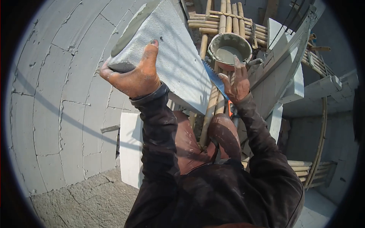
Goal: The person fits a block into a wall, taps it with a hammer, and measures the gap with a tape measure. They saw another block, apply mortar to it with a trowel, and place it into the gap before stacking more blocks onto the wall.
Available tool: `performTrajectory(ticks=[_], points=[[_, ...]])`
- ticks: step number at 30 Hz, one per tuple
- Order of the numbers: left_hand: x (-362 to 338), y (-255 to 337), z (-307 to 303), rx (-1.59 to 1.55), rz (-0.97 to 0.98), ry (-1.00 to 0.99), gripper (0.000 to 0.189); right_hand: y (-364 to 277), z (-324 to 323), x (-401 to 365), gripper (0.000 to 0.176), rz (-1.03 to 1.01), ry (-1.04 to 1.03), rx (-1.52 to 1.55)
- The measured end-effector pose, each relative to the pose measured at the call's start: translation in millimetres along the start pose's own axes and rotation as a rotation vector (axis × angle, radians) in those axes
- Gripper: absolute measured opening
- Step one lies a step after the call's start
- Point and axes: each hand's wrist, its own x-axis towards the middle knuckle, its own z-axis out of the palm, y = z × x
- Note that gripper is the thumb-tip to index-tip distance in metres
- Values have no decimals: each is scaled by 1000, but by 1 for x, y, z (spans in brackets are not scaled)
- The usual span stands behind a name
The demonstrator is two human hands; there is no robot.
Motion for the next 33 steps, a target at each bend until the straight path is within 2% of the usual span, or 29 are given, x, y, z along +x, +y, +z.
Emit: performTrajectory(ticks=[2, 4, 6, 8, 9, 11, 14, 15, 16, 17, 18, 20, 23, 26, 28, 30, 32, 33], points=[[-6, 9, 9, 71, -44, 33, 79, -89, 14, -43, 99, -15, -19, 302], [-14, 20, 18, 174, -75, 69, 80, -170, 23, -9, 96, -549, -152, -640], [-22, 30, 24, 275, -98, 87, 80, -278, 33, 103, 110, 387, -24, 786], [-31, 40, 24, 364, -133, 95, 80, -275, 27, 104, 116, 362, -19, 732], [-35, 43, 23, 381, -147, 93, 80, -269, 37, 96, 107, 376, 15, 664], [-43, 46, 18, 383, -144, 91, 80, -226, 55, 50, 98, 273, 144, 503], [-65, 36, 2, 179, -34, -16, 81, -138, 74, -33, 85, 114, 309, 277], [-71, 34, -10, 150, 46, -151, 83, -123, 72, -47, 81, 103, 318, 254], [-76, 29, -22, 121, 132, -283, 85, -118, 67, -48, 81, 92, 330, 253], [-82, 23, -35, 146, 146, -390, 94, -115, 65, -48, 82, 174, 276, 346], [-90, 19, -43, 143, 157, -384, 94, -112, 64, -46, 84, 256, 220, 441], [-106, 19, -53, 99, 218, -596, 99, -109, 64, -39, 87, 220, 228, 445], [-134, 11, -83, 224, 303, -686, 101, -98, 73, -21, 94, 95, 265, 476], [-145, 3, -131, 362, 327, -777, 100, -111, 59, 15, 94, 172, 141, 414], [-148, -4, -167, 452, 271, -793, 99, -109, 64, 34, 92, 130, 152, 446], [-152, -11, -201, 523, 206, -806, 98, -115, 56, 57, 94, 267, -33, 547], [-158, -11, -226, 632, -2, -626, 94, -119, 52, 72, 95, 268, -69, 463], [-160, -11, -231, 623, -32, -647, 94, -122, 46, 80, 96, 245, -107, 474]])
